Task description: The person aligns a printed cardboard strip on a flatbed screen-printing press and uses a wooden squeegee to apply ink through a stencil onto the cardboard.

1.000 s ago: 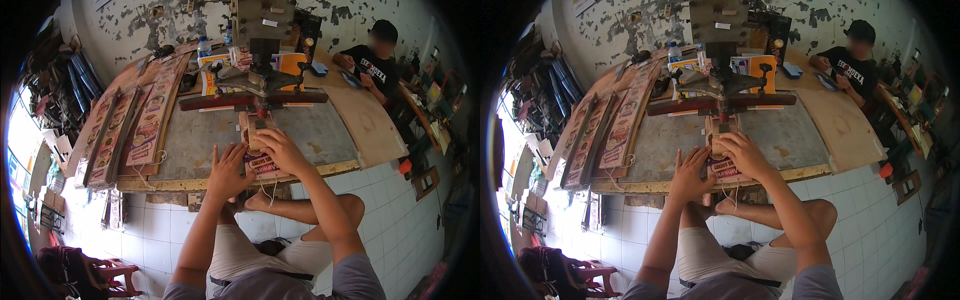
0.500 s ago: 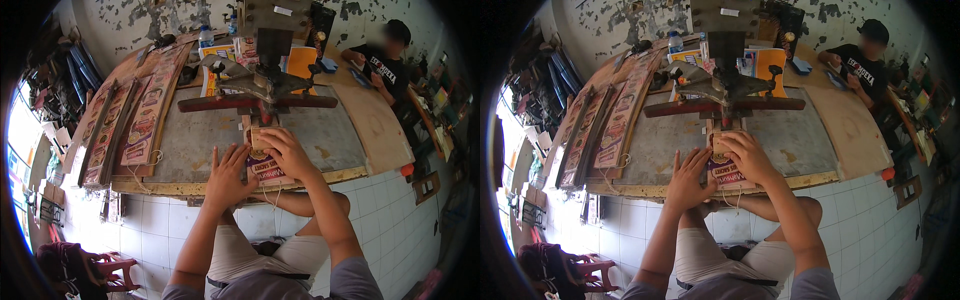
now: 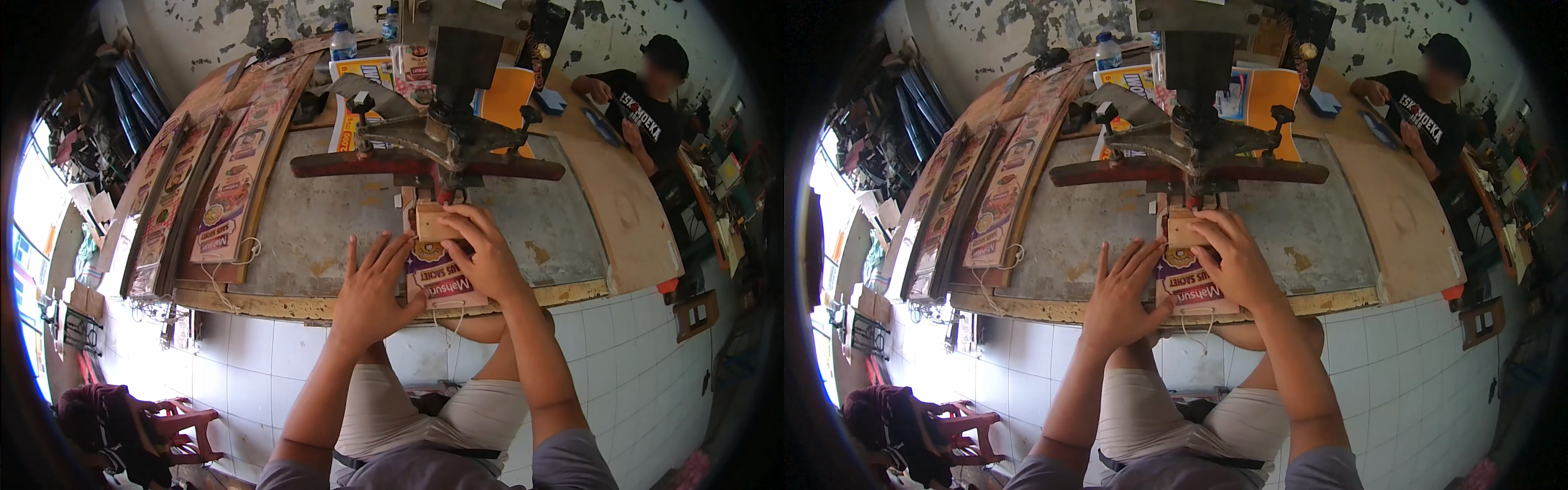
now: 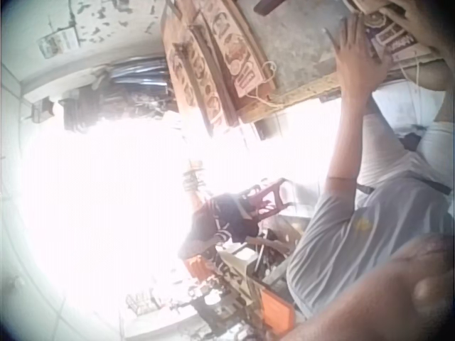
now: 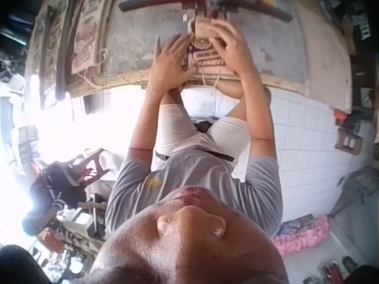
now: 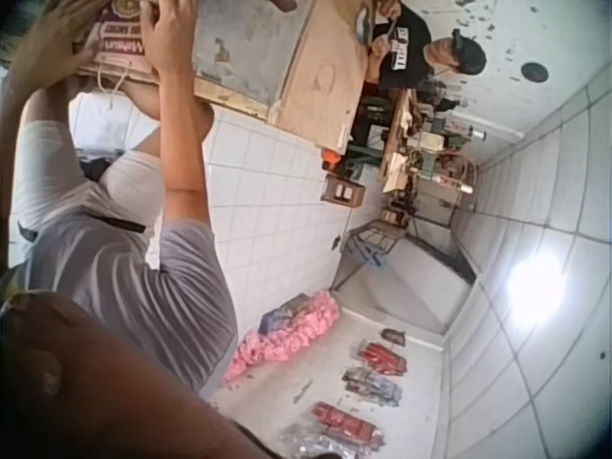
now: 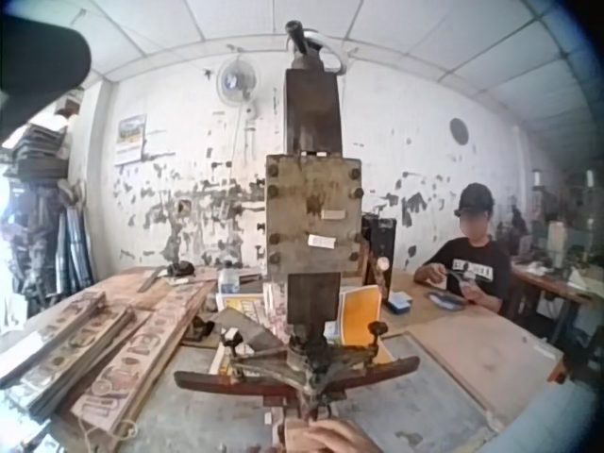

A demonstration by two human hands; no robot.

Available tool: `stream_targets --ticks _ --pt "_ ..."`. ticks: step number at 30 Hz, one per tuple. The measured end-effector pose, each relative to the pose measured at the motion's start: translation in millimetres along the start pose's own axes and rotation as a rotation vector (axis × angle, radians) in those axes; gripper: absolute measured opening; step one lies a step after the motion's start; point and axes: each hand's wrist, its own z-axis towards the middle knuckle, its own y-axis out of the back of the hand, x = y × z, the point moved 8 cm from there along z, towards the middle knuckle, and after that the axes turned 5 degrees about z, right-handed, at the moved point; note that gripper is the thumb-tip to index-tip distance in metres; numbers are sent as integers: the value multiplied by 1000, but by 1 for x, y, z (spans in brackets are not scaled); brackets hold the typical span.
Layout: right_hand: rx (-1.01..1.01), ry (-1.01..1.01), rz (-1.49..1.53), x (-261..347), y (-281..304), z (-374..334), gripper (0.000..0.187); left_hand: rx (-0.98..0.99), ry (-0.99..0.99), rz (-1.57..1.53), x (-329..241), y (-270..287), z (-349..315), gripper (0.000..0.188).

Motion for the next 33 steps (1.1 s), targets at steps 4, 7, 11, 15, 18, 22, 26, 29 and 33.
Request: stream_targets --ticks 4,7,11,15,18,22,26,29,33 --pt "-12 -9 -2 0 1 0 38 -6 -3 0 0 0 0 82" --pt "-14 -11 -17 1 3 -1 38 -9 -8 3 0 0 0 83" --pt "-24 -28 -15 0 3 -2 38 -9 -9 15 0 -1 -1 83" --pt "-52 -38 -11 -3 5 -5 36 -18 -16 17 -1 0 -2 83" --pt "-89 -53 34 -2 12 -5 31 -16 -25 5 1 1 -2 82" --pt "-129 -179 78 -45 29 -14 27 -24 -82 30 -2 4 5 78" --pt "12 -247 13 -70 31 -11 33 109 -135 7 8 12 31 65" --pt "112 -191 -32 -74 28 -6 42 78 -245 -7 17 17 52 58" --pt "139 -131 -130 -82 21 -9 53 19 -298 3 30 15 71 51"
